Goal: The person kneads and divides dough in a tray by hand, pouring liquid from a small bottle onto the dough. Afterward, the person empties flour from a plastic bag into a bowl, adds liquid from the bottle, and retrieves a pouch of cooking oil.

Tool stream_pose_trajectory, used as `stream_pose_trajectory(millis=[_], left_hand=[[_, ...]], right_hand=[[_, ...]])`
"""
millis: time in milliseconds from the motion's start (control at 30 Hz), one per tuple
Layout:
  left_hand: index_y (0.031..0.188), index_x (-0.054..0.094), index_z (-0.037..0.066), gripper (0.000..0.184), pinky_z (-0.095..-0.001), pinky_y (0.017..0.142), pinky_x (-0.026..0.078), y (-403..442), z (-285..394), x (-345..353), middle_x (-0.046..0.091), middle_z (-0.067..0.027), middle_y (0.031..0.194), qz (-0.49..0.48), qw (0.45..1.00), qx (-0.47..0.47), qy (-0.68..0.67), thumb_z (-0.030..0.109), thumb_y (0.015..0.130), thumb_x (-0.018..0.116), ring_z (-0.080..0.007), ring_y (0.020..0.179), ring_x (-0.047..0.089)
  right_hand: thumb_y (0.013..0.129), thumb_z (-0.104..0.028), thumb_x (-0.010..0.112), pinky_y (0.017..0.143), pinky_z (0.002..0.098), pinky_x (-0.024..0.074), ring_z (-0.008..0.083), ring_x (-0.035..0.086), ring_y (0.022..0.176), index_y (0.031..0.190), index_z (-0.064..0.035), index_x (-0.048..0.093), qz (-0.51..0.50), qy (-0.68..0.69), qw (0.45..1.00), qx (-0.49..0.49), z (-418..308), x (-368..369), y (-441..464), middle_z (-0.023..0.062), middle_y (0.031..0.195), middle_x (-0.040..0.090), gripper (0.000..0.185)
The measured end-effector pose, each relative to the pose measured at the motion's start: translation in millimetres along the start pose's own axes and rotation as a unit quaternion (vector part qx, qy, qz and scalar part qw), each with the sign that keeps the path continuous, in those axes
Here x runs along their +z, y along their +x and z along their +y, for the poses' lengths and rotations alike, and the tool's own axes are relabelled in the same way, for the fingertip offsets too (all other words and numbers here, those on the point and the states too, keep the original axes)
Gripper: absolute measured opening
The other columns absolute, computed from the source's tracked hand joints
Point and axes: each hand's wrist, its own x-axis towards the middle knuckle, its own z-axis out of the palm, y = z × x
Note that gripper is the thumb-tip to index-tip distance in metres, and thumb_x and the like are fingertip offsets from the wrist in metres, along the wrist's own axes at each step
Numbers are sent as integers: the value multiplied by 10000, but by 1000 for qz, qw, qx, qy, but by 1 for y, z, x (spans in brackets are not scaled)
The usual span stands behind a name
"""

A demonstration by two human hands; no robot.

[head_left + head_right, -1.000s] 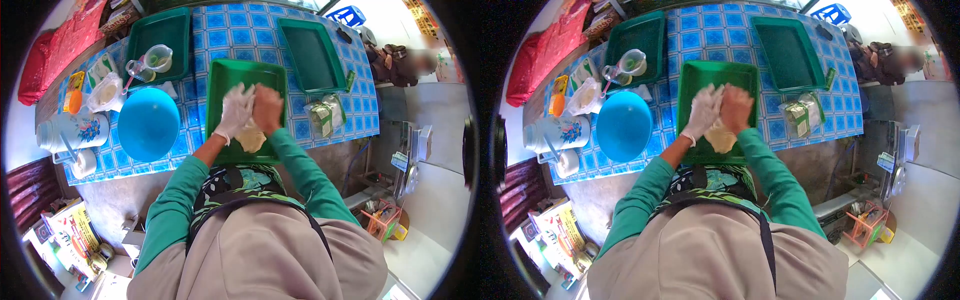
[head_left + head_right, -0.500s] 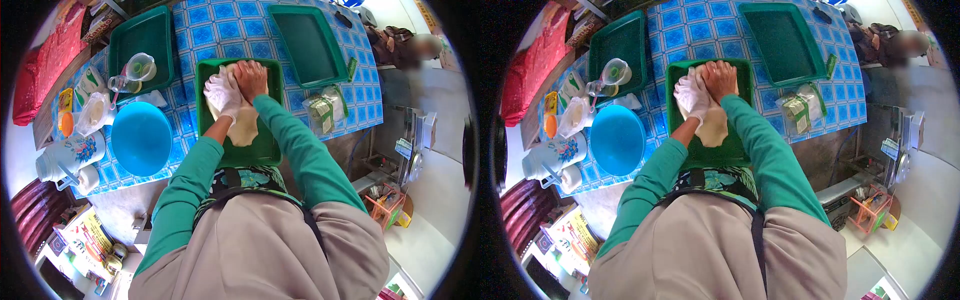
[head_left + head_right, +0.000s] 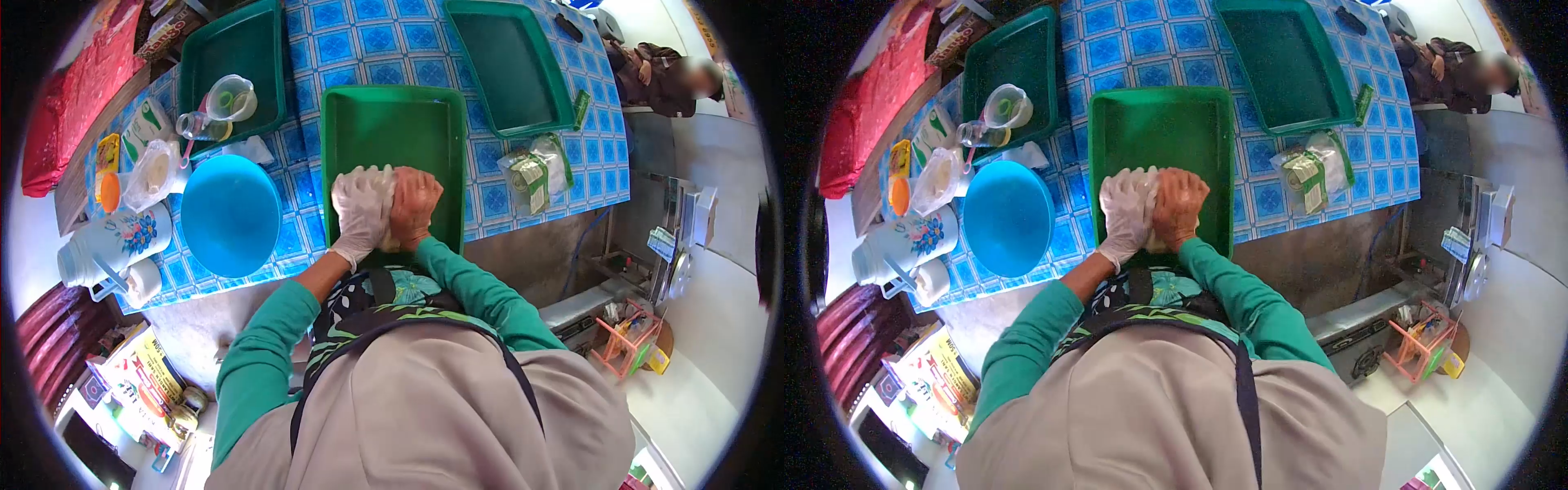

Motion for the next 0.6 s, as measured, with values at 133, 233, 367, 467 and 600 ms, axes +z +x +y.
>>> stream_pose_trajectory(millis=[133, 233, 367, 467, 600], left_hand=[[1272, 558, 99, 427, -516, 1049, 294, 23, -16, 30, 531, -128, 1268, 23, 996, -86, 23, 302, 900, 511, -339, 1197, 445], [1193, 585, 115, 360, -473, 973, 341, 69, -14, 36, 576, -116, 1139, 26, 987, -138, 74, 301, 892, 520, -306, 1104, 494], [975, 624, 114, 256, -463, 877, 380, 119, -12, 48, 630, -113, 929, 77, 965, -235, 91, 327, 928, 491, -325, 944, 566], [897, 661, 111, 316, -470, 812, 428, 106, -23, 40, 653, -154, 869, 47, 974, -214, -48, 368, 947, 485, -324, 892, 605], [1044, 721, 69, 310, -420, 820, 500, 44, -28, -49, 668, -152, 863, -35, 905, -268, -330, 316, 957, 556, -323, 853, 632]], right_hand=[[885, -169, 560, 862, 451, 360, 309, 536, 911, 1026, -86, 631, 9, 16, 999, -39, 19, 17, 32, 91, 968, 608, 178], [929, -272, 524, 852, 447, 390, 300, 563, 963, 944, -92, 643, -71, -88, 993, -37, 50, 43, 71, 110, 955, 635, 217], [942, -325, 489, 740, 474, 473, 325, 631, 874, 858, -105, 669, -183, -75, 980, -15, 73, 67, 132, 133, 850, 667, 296], [925, -250, 557, 689, 441, 473, 305, 622, 727, 866, -119, 644, -195, 18, 976, -94, 97, 83, 123, 110, 783, 650, 168], [874, -286, 556, 669, 505, 439, 328, 628, 764, 849, -112, 680, -389, 36, 921, -14, 15, -58, 107, 171, 817, 650, 215]])
